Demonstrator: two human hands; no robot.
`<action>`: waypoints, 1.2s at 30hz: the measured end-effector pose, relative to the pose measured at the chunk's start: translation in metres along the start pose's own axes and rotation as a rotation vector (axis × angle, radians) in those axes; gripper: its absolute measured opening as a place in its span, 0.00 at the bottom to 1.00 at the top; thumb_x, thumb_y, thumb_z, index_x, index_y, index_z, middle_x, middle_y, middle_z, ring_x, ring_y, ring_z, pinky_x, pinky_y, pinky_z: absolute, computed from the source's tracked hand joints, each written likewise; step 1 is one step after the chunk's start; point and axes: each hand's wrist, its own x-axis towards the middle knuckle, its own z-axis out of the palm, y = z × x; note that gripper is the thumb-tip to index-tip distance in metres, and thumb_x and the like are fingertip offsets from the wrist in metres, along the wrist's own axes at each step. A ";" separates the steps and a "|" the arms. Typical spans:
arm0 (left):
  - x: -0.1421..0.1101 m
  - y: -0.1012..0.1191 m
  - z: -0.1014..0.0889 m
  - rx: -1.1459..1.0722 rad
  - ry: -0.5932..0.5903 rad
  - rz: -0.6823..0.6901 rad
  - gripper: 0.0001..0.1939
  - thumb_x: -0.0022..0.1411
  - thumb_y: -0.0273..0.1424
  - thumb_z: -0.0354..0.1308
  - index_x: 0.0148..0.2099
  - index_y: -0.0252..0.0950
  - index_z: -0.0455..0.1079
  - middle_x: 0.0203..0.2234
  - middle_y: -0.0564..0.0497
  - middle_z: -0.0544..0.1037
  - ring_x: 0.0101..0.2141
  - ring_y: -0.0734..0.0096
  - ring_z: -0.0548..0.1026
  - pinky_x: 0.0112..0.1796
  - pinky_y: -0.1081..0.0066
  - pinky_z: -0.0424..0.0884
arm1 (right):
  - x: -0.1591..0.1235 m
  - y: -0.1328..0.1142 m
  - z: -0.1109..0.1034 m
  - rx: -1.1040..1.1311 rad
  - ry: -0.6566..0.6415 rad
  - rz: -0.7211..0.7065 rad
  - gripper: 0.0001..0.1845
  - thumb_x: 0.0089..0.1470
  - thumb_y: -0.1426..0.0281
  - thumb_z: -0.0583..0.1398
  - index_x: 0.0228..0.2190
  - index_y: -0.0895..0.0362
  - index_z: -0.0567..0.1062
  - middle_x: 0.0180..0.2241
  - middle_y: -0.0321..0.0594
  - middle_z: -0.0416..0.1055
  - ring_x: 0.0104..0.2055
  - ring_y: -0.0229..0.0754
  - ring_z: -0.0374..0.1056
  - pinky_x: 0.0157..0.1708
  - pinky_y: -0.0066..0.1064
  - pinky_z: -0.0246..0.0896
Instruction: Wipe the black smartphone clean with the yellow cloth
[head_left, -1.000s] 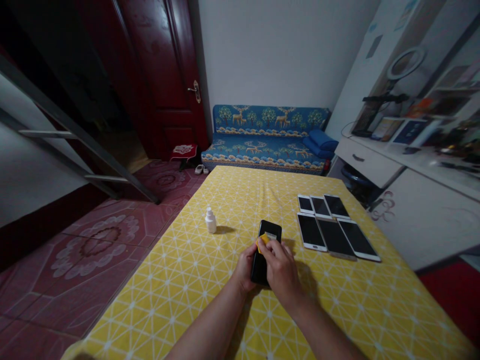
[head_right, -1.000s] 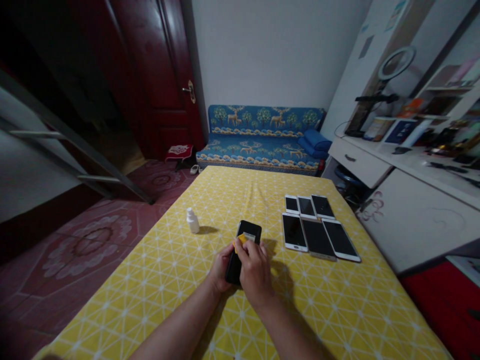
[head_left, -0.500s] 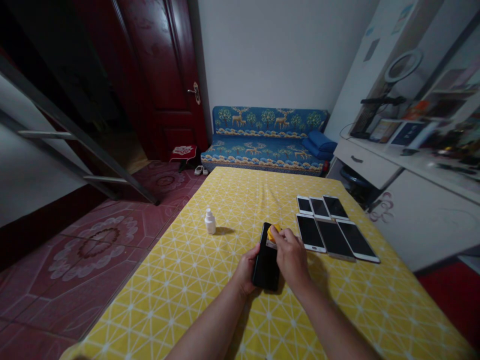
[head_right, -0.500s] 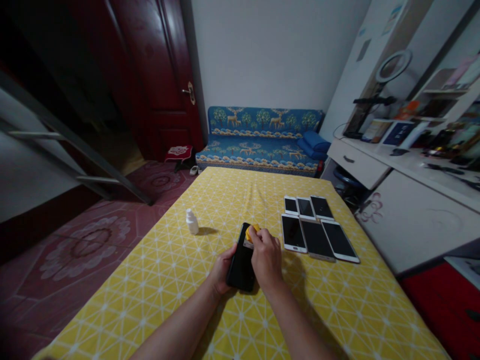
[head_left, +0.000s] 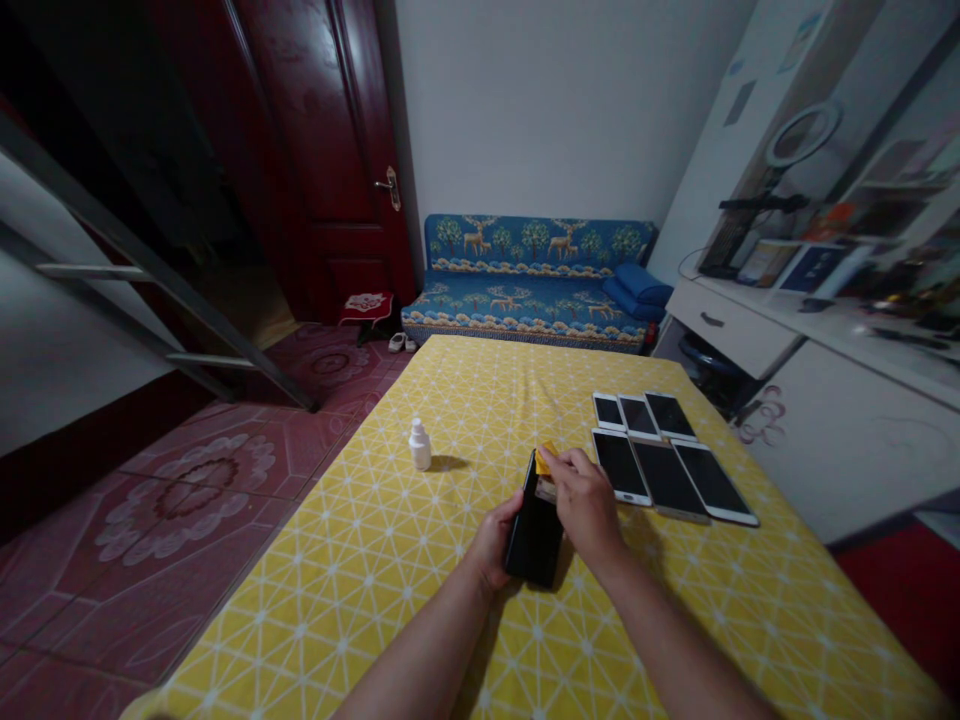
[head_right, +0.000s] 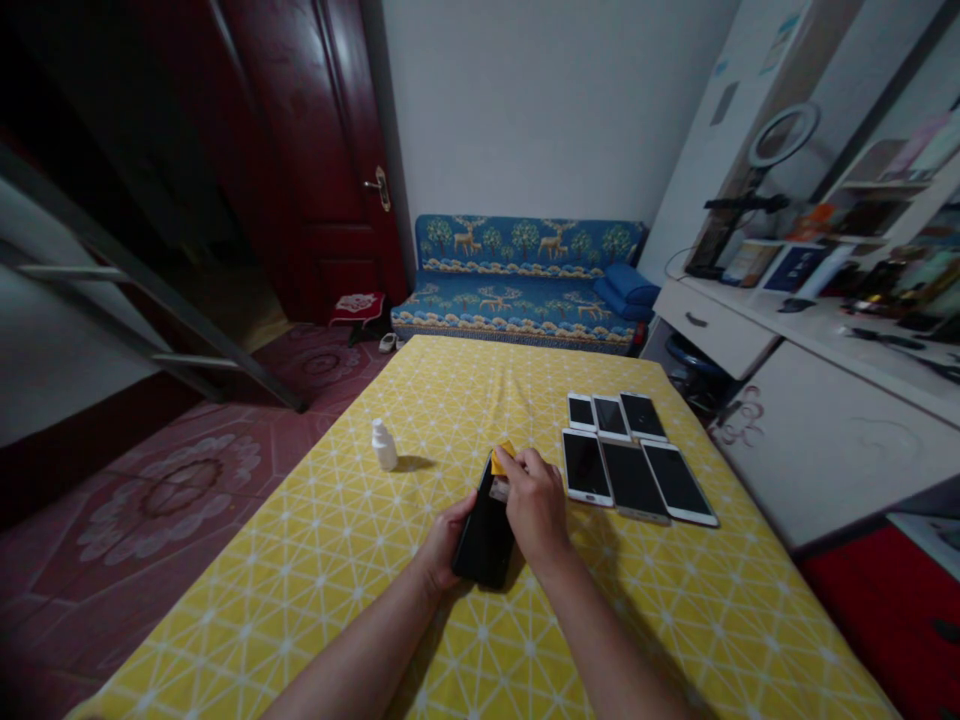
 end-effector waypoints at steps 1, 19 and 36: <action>0.000 -0.001 0.000 -0.009 -0.005 -0.001 0.21 0.64 0.40 0.56 0.49 0.27 0.75 0.36 0.40 0.82 0.40 0.56 0.79 0.50 0.61 0.67 | 0.001 0.001 0.000 -0.005 0.002 0.002 0.22 0.62 0.79 0.50 0.51 0.56 0.77 0.32 0.41 0.68 0.34 0.41 0.65 0.38 0.33 0.60; -0.006 0.005 0.005 -0.051 -0.019 0.018 0.23 0.67 0.42 0.52 0.42 0.24 0.75 0.35 0.40 0.79 0.38 0.63 0.78 0.45 0.70 0.70 | -0.044 -0.038 0.010 0.115 0.044 -0.109 0.22 0.63 0.78 0.52 0.52 0.51 0.76 0.32 0.40 0.68 0.34 0.41 0.64 0.37 0.34 0.64; -0.007 0.012 0.002 -0.116 -0.099 0.013 0.39 0.63 0.56 0.50 0.54 0.21 0.71 0.42 0.37 0.80 0.39 0.62 0.78 0.43 0.69 0.72 | -0.071 -0.054 0.000 0.142 -0.069 -0.207 0.23 0.62 0.80 0.52 0.53 0.51 0.74 0.32 0.40 0.69 0.35 0.42 0.64 0.38 0.36 0.62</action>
